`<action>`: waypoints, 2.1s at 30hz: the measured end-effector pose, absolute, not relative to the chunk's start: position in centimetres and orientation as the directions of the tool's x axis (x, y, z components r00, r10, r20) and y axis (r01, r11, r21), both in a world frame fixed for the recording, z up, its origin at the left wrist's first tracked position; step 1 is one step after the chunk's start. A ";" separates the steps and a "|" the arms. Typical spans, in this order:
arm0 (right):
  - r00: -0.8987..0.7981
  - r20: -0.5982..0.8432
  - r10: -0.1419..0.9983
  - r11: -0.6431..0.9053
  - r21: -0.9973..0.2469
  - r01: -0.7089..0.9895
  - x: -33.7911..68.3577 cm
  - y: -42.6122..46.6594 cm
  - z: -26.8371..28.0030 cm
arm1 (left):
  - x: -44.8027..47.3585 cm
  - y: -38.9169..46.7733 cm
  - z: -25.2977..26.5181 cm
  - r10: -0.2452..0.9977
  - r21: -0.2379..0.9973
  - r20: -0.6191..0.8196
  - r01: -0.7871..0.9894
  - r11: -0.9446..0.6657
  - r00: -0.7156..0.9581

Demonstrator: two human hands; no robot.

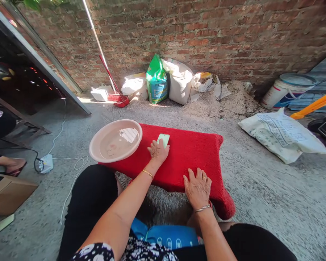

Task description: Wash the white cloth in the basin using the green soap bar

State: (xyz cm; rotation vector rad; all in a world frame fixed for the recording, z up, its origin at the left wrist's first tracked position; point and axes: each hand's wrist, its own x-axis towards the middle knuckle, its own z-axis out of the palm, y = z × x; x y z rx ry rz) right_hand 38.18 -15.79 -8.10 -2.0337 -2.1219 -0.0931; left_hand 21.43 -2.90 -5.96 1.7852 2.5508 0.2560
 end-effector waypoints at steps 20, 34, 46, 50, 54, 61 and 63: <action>-0.029 0.166 0.986 0.051 -0.125 0.991 38.2 -15.8 -7.8 | 27.9 -5.1 -6.3 0.996 0.121 0.071 0.991 0.049 -0.058; -0.044 0.185 0.982 0.067 -0.118 0.991 38.3 -15.9 -8.2 | 22.2 -5.7 -5.9 0.960 0.095 0.059 0.959 0.267 -0.274; -0.038 0.182 0.983 0.052 -0.076 0.996 38.2 -15.7 -8.2 | 22.5 -6.7 -5.4 0.990 0.143 0.073 0.984 0.110 -0.121; -0.038 0.180 0.983 0.053 -0.077 0.996 38.2 -15.7 -8.2 | 17.9 -8.0 -5.4 0.960 0.047 0.060 0.962 0.269 -0.272; -0.039 0.190 0.981 0.053 -0.069 0.996 38.3 -15.7 -8.4 | 21.1 -8.2 -6.5 0.977 0.053 0.067 0.979 0.198 -0.201; -0.039 0.197 0.980 0.048 -0.038 0.998 38.3 -15.7 -8.6 | 24.7 -8.1 -6.2 0.996 0.130 0.092 0.991 -0.015 0.003; -0.042 0.194 0.980 0.050 -0.038 0.998 38.2 -15.7 -8.6 | 21.8 -8.7 -5.7 0.992 0.098 0.110 0.994 0.056 -0.067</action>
